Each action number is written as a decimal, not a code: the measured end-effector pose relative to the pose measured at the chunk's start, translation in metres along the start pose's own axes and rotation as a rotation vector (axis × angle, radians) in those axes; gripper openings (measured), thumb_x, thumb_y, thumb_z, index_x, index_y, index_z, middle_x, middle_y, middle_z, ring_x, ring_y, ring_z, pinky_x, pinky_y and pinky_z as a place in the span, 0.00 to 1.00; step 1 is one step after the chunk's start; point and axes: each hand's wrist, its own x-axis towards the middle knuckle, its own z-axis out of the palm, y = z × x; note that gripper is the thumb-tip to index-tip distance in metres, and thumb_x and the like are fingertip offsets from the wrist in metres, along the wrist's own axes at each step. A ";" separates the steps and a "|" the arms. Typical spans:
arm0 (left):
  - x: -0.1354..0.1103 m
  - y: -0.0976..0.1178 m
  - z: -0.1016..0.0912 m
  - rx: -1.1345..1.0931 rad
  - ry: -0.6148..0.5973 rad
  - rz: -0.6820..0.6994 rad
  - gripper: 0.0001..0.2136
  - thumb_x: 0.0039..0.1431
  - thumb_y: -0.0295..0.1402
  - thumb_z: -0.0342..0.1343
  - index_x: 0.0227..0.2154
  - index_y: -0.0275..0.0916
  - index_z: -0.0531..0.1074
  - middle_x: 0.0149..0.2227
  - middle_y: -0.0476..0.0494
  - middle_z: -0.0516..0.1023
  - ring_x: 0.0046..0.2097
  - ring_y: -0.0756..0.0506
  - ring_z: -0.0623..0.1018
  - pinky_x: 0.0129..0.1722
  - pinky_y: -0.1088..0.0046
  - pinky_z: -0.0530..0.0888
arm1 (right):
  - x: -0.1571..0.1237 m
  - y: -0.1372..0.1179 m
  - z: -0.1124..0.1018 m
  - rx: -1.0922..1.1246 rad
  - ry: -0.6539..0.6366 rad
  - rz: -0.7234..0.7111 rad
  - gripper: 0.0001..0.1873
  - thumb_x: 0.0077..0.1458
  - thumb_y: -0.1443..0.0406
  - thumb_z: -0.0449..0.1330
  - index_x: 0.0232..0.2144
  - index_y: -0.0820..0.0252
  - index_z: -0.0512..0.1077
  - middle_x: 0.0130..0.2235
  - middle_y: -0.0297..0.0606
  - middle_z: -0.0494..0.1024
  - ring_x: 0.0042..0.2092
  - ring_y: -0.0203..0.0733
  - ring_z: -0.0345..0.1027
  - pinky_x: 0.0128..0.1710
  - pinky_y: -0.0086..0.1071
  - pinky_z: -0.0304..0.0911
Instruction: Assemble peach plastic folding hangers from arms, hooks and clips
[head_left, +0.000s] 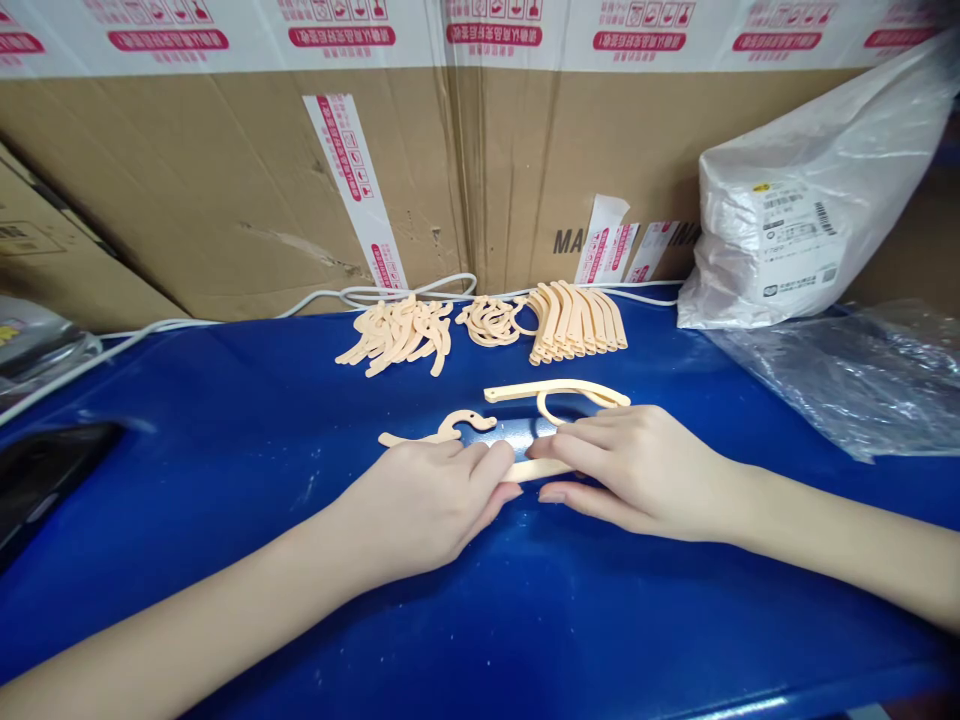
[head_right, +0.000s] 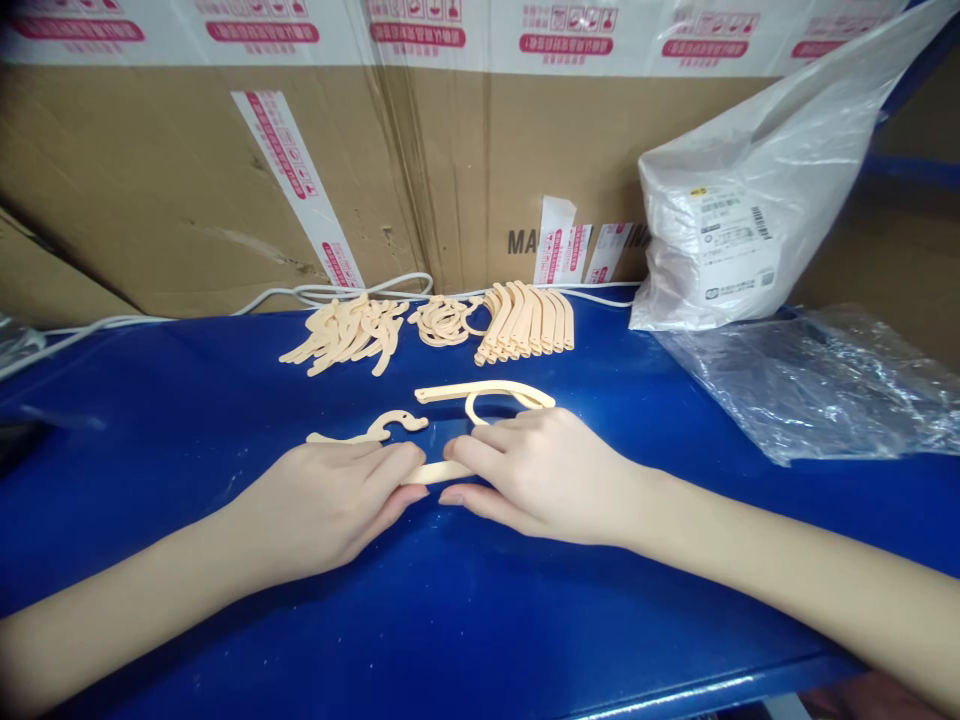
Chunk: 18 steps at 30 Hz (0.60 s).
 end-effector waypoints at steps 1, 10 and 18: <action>0.000 0.000 0.000 0.010 -0.006 -0.007 0.16 0.70 0.34 0.34 0.28 0.39 0.61 0.18 0.53 0.65 0.19 0.49 0.69 0.19 0.73 0.55 | 0.000 0.001 -0.001 -0.015 0.034 -0.007 0.20 0.67 0.56 0.45 0.39 0.61 0.72 0.33 0.38 0.78 0.33 0.38 0.72 0.31 0.31 0.61; -0.001 -0.001 -0.001 0.100 -0.039 -0.012 0.17 0.70 0.32 0.33 0.27 0.39 0.61 0.18 0.51 0.66 0.18 0.48 0.70 0.17 0.72 0.57 | 0.004 0.020 -0.010 -0.061 0.333 0.032 0.12 0.64 0.65 0.51 0.33 0.63 0.73 0.36 0.42 0.76 0.38 0.40 0.68 0.38 0.34 0.63; -0.002 -0.003 -0.001 0.105 -0.049 0.030 0.14 0.68 0.33 0.37 0.28 0.39 0.62 0.20 0.51 0.68 0.20 0.49 0.71 0.19 0.72 0.58 | 0.005 0.038 -0.009 -0.047 0.198 0.201 0.16 0.66 0.61 0.49 0.36 0.59 0.75 0.44 0.41 0.78 0.46 0.44 0.69 0.46 0.40 0.59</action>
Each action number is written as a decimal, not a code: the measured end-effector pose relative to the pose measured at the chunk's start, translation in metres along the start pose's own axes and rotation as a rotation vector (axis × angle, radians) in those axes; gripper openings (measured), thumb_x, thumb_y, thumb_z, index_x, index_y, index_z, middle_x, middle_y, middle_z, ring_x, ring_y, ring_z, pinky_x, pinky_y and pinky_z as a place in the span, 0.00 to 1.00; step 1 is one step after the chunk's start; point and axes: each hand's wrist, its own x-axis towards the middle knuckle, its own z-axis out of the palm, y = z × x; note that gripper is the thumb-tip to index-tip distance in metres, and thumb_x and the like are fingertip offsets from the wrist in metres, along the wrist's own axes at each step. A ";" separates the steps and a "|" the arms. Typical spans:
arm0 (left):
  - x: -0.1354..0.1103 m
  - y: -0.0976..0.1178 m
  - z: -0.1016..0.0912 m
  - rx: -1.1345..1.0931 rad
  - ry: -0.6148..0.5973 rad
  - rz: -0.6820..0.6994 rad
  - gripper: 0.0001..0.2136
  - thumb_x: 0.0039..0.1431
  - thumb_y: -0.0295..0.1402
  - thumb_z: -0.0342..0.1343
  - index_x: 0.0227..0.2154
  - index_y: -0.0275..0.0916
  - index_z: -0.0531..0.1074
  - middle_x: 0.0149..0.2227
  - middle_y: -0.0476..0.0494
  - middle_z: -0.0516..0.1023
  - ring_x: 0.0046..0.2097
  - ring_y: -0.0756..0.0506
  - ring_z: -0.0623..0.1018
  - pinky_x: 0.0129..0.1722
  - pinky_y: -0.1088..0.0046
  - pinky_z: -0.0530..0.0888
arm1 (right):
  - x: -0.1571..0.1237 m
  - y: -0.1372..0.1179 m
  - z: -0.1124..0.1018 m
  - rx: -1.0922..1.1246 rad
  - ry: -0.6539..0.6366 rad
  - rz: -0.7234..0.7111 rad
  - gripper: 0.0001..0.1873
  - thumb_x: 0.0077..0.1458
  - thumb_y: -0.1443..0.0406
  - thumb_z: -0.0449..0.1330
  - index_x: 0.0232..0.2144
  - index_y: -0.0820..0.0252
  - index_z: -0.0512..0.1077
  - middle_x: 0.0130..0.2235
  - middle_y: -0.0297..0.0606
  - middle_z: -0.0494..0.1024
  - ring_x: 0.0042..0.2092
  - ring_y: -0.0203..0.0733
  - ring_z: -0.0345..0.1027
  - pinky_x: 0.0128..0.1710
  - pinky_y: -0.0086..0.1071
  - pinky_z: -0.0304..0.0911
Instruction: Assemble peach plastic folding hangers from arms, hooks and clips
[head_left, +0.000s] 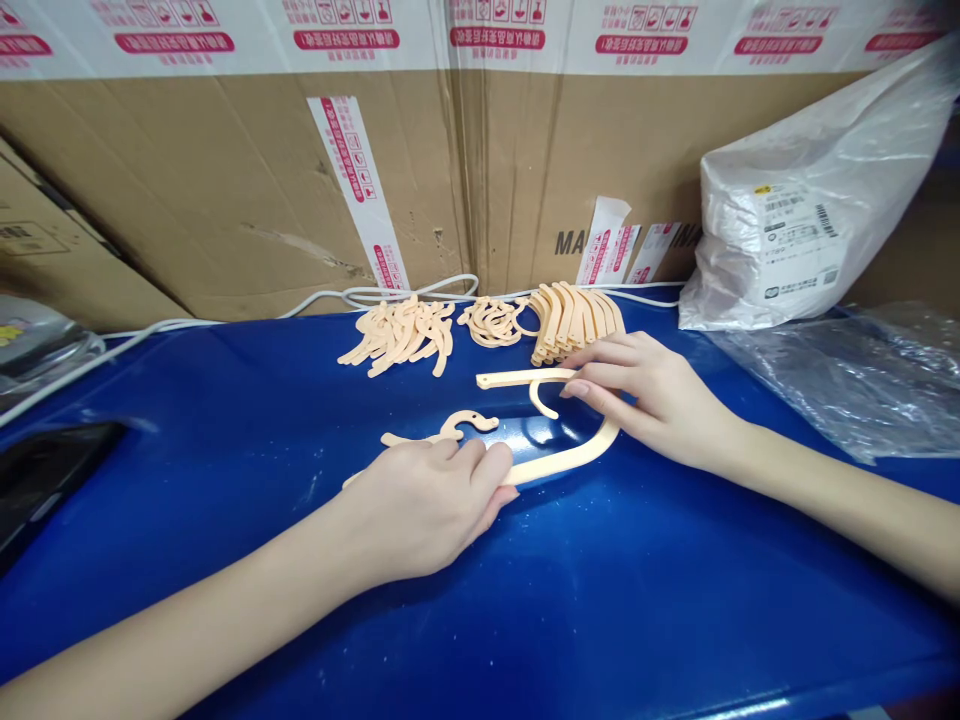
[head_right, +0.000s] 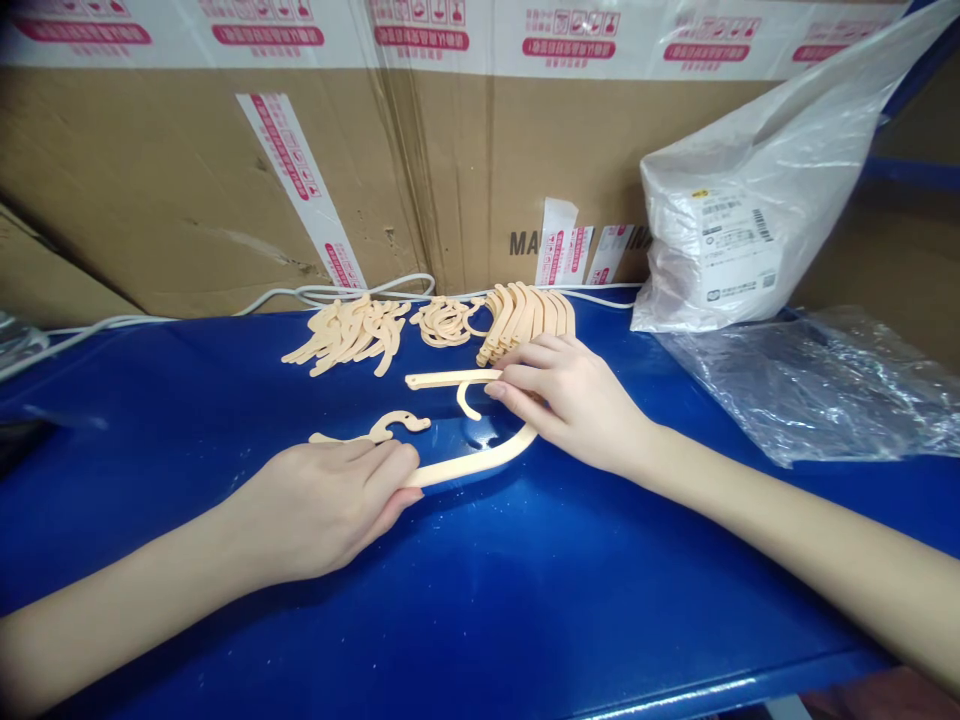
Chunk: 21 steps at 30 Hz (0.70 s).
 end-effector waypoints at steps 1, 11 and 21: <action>0.000 0.000 0.000 0.003 0.004 0.007 0.13 0.67 0.34 0.38 0.28 0.39 0.62 0.20 0.51 0.68 0.21 0.48 0.71 0.19 0.71 0.58 | 0.000 0.000 0.000 -0.001 -0.021 -0.003 0.16 0.66 0.61 0.49 0.36 0.59 0.75 0.43 0.41 0.78 0.45 0.44 0.69 0.45 0.39 0.59; -0.004 -0.006 -0.006 0.184 0.080 0.253 0.06 0.61 0.24 0.49 0.32 0.32 0.70 0.22 0.48 0.71 0.23 0.47 0.73 0.22 0.71 0.69 | 0.000 -0.003 0.001 -0.027 -0.055 -0.071 0.16 0.65 0.61 0.49 0.36 0.60 0.75 0.40 0.41 0.77 0.42 0.43 0.69 0.43 0.38 0.56; -0.004 -0.008 -0.006 0.225 0.076 0.266 0.12 0.59 0.19 0.45 0.39 0.30 0.71 0.25 0.46 0.74 0.25 0.46 0.75 0.25 0.71 0.70 | -0.001 -0.002 0.003 -0.040 -0.071 -0.084 0.15 0.65 0.62 0.49 0.36 0.60 0.75 0.40 0.41 0.77 0.41 0.42 0.68 0.43 0.39 0.58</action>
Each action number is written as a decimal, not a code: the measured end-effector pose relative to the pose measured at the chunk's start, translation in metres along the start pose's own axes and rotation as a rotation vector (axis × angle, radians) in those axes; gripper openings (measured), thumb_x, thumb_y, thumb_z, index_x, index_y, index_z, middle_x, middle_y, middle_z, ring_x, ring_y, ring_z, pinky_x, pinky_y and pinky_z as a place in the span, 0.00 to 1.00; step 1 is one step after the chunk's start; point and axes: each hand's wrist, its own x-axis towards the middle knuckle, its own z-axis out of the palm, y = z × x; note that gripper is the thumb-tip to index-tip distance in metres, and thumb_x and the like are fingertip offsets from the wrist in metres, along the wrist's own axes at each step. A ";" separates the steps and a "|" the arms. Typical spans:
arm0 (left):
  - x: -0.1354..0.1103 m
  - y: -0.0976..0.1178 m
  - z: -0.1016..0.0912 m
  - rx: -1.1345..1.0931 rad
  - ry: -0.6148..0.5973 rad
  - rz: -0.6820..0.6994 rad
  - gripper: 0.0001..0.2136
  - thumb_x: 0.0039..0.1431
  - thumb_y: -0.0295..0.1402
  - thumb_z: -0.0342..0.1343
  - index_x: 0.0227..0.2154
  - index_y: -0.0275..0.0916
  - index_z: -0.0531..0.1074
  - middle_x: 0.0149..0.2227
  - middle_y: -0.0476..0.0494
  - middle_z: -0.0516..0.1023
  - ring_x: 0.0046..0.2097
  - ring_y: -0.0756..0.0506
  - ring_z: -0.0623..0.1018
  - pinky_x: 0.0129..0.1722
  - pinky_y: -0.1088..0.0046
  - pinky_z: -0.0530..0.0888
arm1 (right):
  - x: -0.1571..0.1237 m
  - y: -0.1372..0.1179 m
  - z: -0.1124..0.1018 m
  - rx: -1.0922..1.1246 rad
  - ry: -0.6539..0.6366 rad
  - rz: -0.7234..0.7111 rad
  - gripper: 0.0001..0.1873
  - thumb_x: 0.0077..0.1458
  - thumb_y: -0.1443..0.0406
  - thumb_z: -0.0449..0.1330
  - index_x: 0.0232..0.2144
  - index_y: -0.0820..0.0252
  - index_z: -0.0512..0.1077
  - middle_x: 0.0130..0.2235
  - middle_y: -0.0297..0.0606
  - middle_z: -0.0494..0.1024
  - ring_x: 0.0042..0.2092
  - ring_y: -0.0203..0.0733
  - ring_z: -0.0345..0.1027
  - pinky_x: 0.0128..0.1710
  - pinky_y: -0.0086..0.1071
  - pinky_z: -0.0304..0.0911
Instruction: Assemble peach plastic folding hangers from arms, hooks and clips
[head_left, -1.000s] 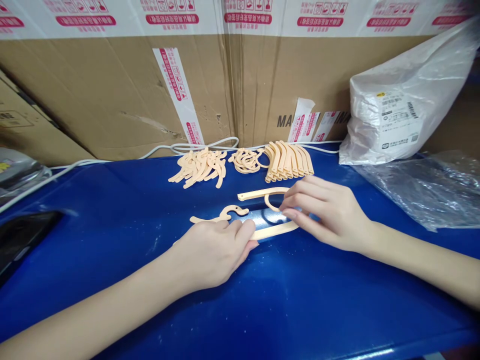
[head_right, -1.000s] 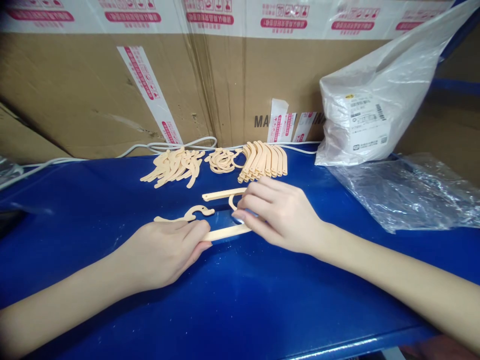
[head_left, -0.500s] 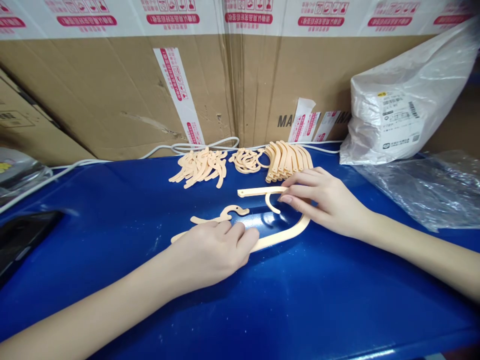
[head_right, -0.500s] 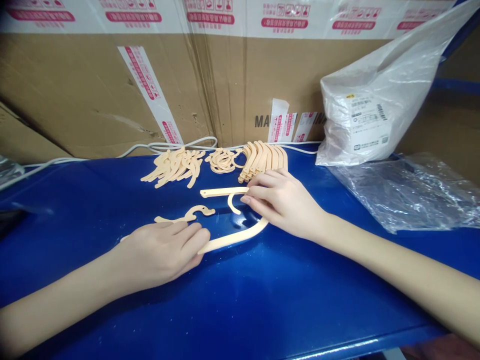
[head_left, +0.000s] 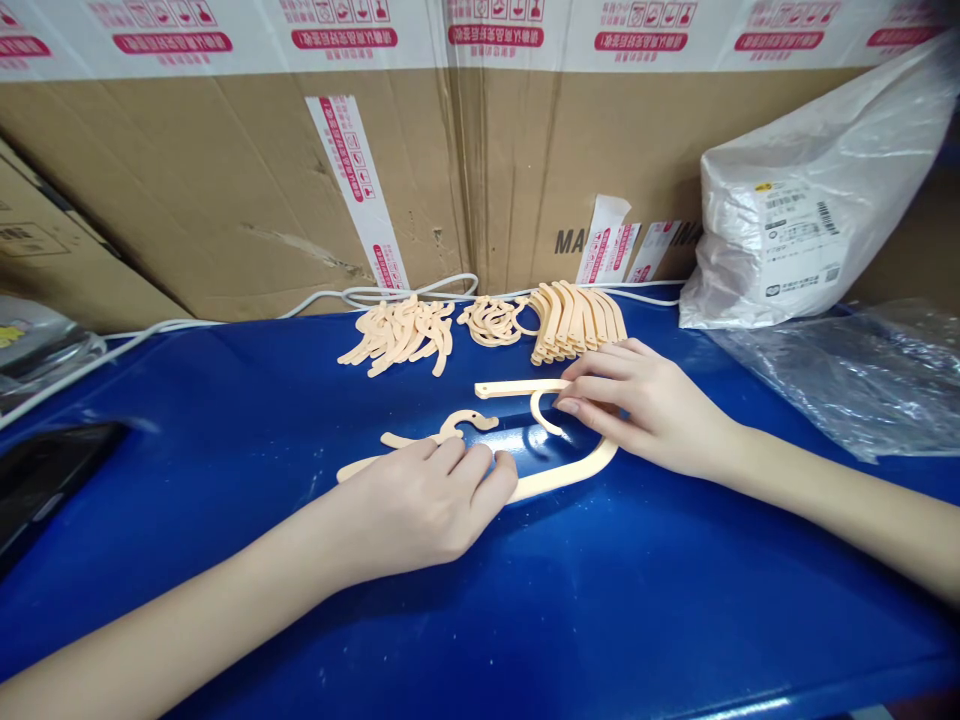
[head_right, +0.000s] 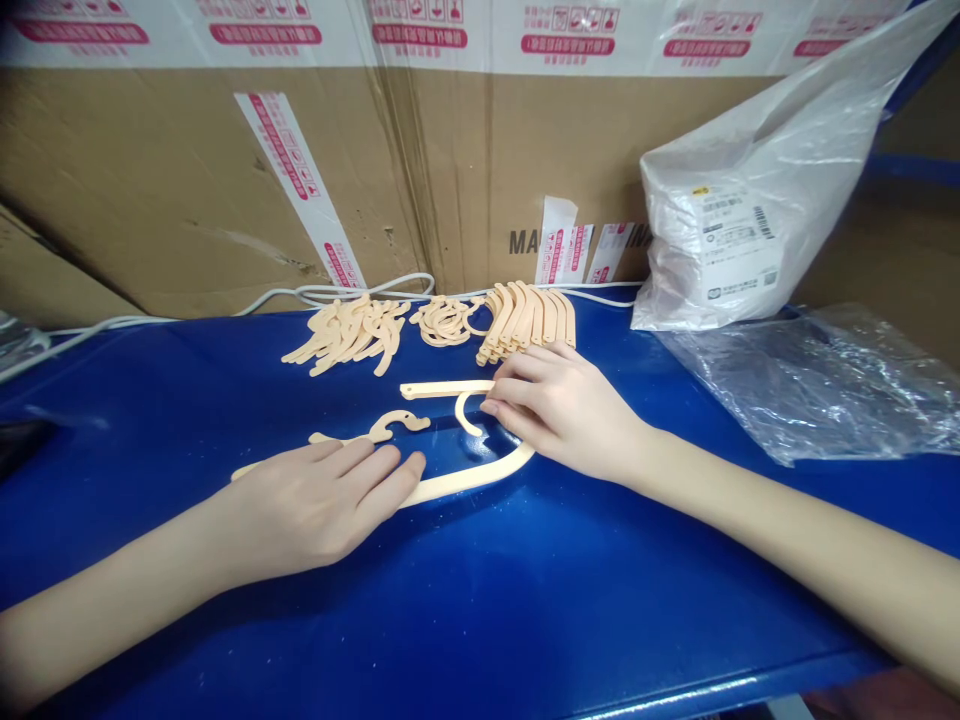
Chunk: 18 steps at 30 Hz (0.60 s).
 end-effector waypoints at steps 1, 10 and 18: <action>0.001 0.000 0.000 -0.010 0.005 -0.006 0.11 0.59 0.20 0.45 0.40 0.31 0.71 0.24 0.47 0.73 0.24 0.47 0.74 0.26 0.71 0.70 | 0.000 0.000 0.000 0.000 0.006 0.003 0.15 0.65 0.62 0.49 0.36 0.60 0.75 0.39 0.41 0.77 0.41 0.42 0.68 0.43 0.39 0.58; 0.005 -0.004 -0.002 -0.441 0.000 -0.012 0.04 0.47 0.27 0.46 0.23 0.38 0.66 0.22 0.45 0.65 0.26 0.45 0.64 0.28 0.69 0.69 | -0.004 0.003 0.002 0.006 -0.042 0.034 0.14 0.64 0.65 0.48 0.40 0.60 0.74 0.40 0.41 0.74 0.39 0.40 0.69 0.37 0.33 0.64; 0.001 -0.004 0.005 -0.329 0.039 -0.058 0.11 0.59 0.23 0.47 0.42 0.33 0.71 0.45 0.38 0.77 0.51 0.40 0.72 0.57 0.58 0.67 | -0.005 0.006 0.003 -0.016 -0.063 0.097 0.13 0.61 0.68 0.50 0.42 0.60 0.73 0.42 0.41 0.74 0.35 0.38 0.71 0.35 0.32 0.64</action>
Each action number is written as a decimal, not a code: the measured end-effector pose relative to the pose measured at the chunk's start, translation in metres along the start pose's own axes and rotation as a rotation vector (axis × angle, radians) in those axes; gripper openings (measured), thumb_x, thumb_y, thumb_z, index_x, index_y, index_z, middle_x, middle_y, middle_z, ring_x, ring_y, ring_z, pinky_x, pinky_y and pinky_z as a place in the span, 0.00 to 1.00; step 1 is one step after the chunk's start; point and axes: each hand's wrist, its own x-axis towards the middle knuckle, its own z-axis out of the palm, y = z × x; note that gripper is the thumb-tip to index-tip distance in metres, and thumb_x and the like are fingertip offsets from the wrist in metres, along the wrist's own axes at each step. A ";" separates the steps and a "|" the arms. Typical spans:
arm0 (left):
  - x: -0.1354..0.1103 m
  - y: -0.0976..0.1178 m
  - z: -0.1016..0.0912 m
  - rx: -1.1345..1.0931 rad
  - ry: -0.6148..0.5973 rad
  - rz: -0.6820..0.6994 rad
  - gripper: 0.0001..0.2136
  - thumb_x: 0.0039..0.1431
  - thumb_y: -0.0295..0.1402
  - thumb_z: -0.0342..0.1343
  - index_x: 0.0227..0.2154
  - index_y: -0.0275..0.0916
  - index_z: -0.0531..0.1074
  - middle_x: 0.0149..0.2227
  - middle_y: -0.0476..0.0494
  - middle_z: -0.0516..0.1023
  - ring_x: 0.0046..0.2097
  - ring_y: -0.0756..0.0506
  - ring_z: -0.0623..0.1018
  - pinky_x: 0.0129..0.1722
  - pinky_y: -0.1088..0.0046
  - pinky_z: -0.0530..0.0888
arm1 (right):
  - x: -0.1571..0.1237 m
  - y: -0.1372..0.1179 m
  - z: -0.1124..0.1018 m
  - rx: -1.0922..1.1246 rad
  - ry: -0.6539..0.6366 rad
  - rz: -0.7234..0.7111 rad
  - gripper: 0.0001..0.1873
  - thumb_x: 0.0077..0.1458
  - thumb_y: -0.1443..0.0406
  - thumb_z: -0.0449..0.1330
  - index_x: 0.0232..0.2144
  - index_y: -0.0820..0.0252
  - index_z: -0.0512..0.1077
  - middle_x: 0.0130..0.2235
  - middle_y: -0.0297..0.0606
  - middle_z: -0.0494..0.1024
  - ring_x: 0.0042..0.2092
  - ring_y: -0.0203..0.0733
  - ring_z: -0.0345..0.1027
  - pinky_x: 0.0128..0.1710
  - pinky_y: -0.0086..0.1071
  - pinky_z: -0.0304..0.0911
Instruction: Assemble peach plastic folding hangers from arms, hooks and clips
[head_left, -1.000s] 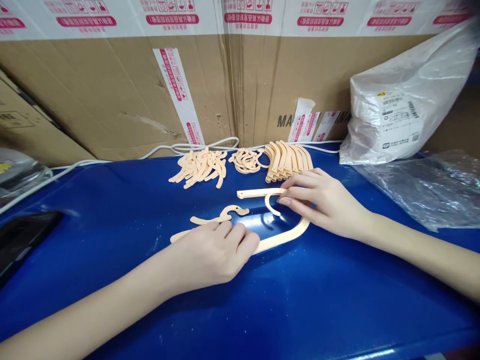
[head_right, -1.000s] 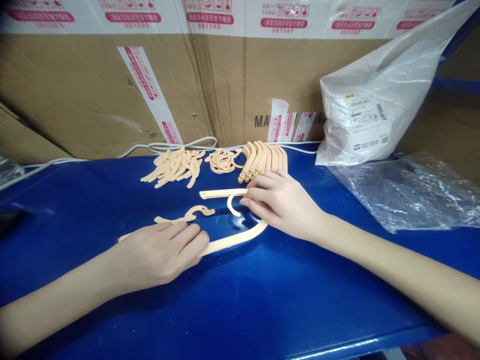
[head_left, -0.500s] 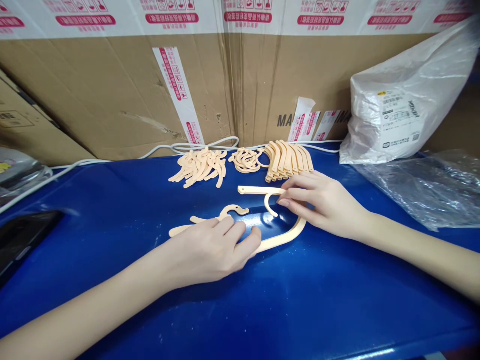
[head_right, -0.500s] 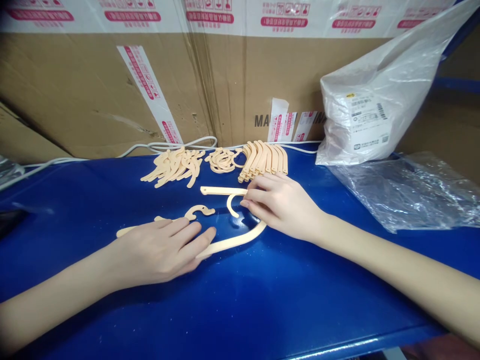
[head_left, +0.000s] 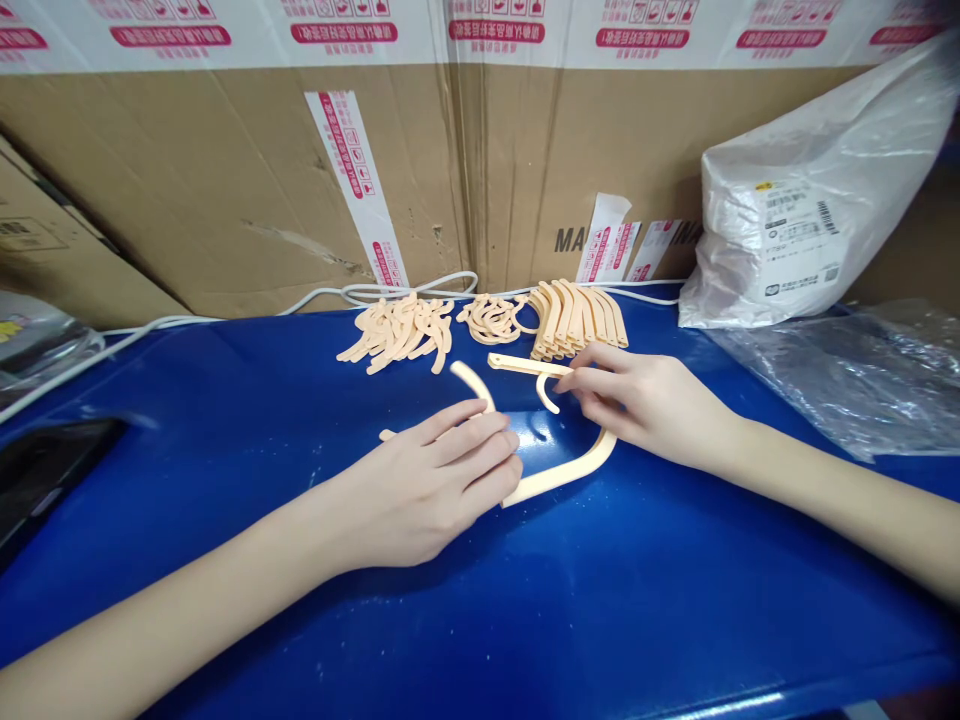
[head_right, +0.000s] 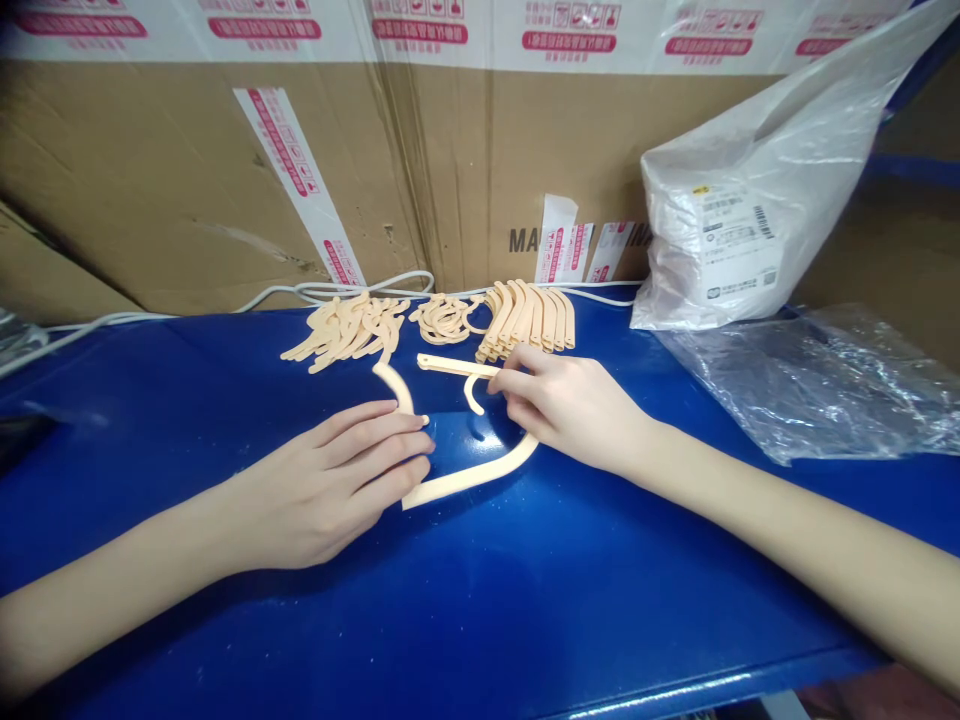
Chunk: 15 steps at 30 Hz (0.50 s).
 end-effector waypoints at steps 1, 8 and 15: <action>0.000 0.000 0.001 0.005 0.005 -0.007 0.11 0.60 0.23 0.48 0.43 0.33 0.71 0.47 0.37 0.76 0.54 0.40 0.71 0.58 0.58 0.66 | 0.000 0.001 0.000 -0.009 -0.001 0.007 0.13 0.61 0.68 0.50 0.43 0.60 0.73 0.42 0.41 0.74 0.35 0.38 0.71 0.35 0.32 0.64; -0.002 -0.003 0.007 -0.013 -0.006 -0.106 0.12 0.63 0.21 0.47 0.45 0.35 0.71 0.53 0.33 0.73 0.54 0.38 0.72 0.48 0.59 0.73 | -0.001 0.001 0.001 -0.061 0.012 0.040 0.13 0.61 0.66 0.50 0.40 0.60 0.74 0.40 0.41 0.74 0.33 0.37 0.71 0.31 0.31 0.63; -0.004 -0.001 0.008 -0.072 -0.041 -0.173 0.13 0.66 0.22 0.44 0.46 0.37 0.70 0.54 0.36 0.72 0.54 0.42 0.72 0.47 0.66 0.73 | -0.001 0.000 0.001 -0.070 0.016 0.036 0.13 0.61 0.66 0.50 0.40 0.61 0.74 0.40 0.41 0.74 0.34 0.39 0.71 0.32 0.32 0.63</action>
